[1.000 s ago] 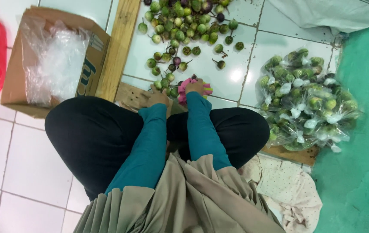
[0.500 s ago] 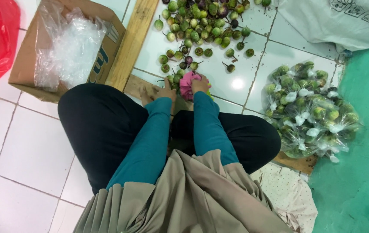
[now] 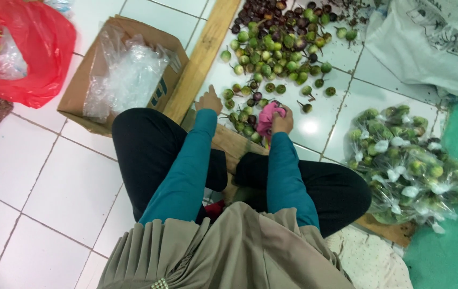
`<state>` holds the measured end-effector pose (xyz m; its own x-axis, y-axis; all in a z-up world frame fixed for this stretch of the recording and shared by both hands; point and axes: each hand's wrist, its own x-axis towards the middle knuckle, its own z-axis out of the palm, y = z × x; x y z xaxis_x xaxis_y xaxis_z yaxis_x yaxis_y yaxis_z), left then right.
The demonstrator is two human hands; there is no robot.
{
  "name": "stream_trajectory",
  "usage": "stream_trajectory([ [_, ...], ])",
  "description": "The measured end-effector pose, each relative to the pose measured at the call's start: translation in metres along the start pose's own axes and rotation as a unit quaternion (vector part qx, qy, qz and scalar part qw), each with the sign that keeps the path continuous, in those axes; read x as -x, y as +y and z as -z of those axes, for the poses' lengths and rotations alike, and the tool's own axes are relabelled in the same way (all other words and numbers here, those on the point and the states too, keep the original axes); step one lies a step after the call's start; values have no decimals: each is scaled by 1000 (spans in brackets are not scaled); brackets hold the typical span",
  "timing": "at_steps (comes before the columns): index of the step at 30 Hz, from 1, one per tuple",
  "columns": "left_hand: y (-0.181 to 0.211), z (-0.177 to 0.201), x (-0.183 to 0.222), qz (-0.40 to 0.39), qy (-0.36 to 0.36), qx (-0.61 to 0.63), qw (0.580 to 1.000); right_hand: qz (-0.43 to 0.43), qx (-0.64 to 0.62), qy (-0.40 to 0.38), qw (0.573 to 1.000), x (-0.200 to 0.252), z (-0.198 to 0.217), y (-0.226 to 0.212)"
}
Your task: The person cleans eggplants one at a time with a cloth, placing them into a small plastic bag after wiping each one.
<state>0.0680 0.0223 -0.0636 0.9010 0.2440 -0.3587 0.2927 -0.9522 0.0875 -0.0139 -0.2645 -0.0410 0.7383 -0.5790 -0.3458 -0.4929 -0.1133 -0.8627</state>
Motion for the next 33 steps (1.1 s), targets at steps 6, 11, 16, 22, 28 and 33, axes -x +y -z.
stream_trajectory([
  [6, -94, 138, 14, 74, -43, 83, 993, 13, 16, -3, 1000, 2, 6, -4],
  [11, -194, 140, -45, 69, 0, 154, 986, 25, 21, 17, 999, 1, 10, -12],
  [16, -284, 166, -61, 20, 91, 230, 969, 50, 33, 27, 998, -10, 15, -8],
  [22, -347, 146, -3, 110, 15, 247, 962, 72, 39, 28, 996, 11, 24, -26],
  [28, -351, 143, 5, 108, -7, 295, 949, 68, 86, 42, 993, 26, 24, -38],
  [33, -336, 159, 9, 130, -25, 289, 948, 69, 101, 11, 992, 35, 26, -50],
])
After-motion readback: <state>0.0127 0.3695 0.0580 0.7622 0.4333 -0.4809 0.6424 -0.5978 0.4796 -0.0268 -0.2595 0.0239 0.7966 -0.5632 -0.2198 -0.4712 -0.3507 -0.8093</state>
